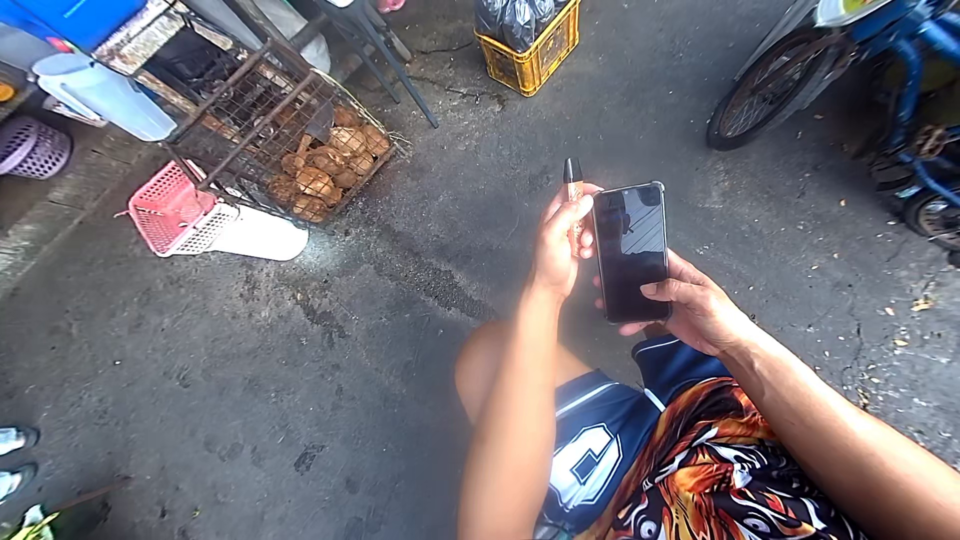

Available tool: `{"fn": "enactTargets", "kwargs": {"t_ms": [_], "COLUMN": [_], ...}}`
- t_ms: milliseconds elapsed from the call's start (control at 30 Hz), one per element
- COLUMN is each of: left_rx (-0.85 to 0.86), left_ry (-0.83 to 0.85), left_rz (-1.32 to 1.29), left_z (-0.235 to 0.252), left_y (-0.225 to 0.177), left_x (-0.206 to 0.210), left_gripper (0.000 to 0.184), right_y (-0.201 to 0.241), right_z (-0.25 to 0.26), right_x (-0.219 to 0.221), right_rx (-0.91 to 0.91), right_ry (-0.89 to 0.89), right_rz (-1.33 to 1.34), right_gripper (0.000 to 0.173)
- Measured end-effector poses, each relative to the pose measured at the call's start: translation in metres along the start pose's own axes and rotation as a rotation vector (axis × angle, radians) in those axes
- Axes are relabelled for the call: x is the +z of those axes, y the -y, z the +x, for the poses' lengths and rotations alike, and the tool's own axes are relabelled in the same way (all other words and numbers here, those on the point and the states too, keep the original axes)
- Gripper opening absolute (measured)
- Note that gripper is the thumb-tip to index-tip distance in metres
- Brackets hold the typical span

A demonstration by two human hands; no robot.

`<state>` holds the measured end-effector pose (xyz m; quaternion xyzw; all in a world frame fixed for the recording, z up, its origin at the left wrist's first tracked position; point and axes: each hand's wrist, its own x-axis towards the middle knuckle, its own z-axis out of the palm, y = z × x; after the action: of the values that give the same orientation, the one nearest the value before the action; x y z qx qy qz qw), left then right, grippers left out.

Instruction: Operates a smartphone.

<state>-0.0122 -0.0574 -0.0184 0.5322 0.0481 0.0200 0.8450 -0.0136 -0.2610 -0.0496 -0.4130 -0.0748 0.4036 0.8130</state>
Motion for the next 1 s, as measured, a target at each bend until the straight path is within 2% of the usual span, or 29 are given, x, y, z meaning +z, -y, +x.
{"fn": "enactTargets", "kwargs": {"t_ms": [467,633,1000], "left_rx": [-0.029,-0.058,-0.063], "left_ry": [-0.075,-0.167,-0.165], "left_rz": [0.024,0.063,0.09], "left_z": [0.001,0.0,-0.001], "left_y": [-0.001,-0.002,-0.004], "left_x": [0.001,0.003,0.004], "left_gripper": [0.036,0.026,0.021], "right_y": [-0.001,-0.003,-0.005], "right_z": [0.003,0.005,0.007], "right_x": [0.006,0.009,0.011], "right_rx": [0.018,0.042,0.068], "right_ry": [-0.03,-0.039,-0.136], "right_rz": [-0.023,-0.036,-0.055], "right_gripper": [0.038,0.04,0.044]}}
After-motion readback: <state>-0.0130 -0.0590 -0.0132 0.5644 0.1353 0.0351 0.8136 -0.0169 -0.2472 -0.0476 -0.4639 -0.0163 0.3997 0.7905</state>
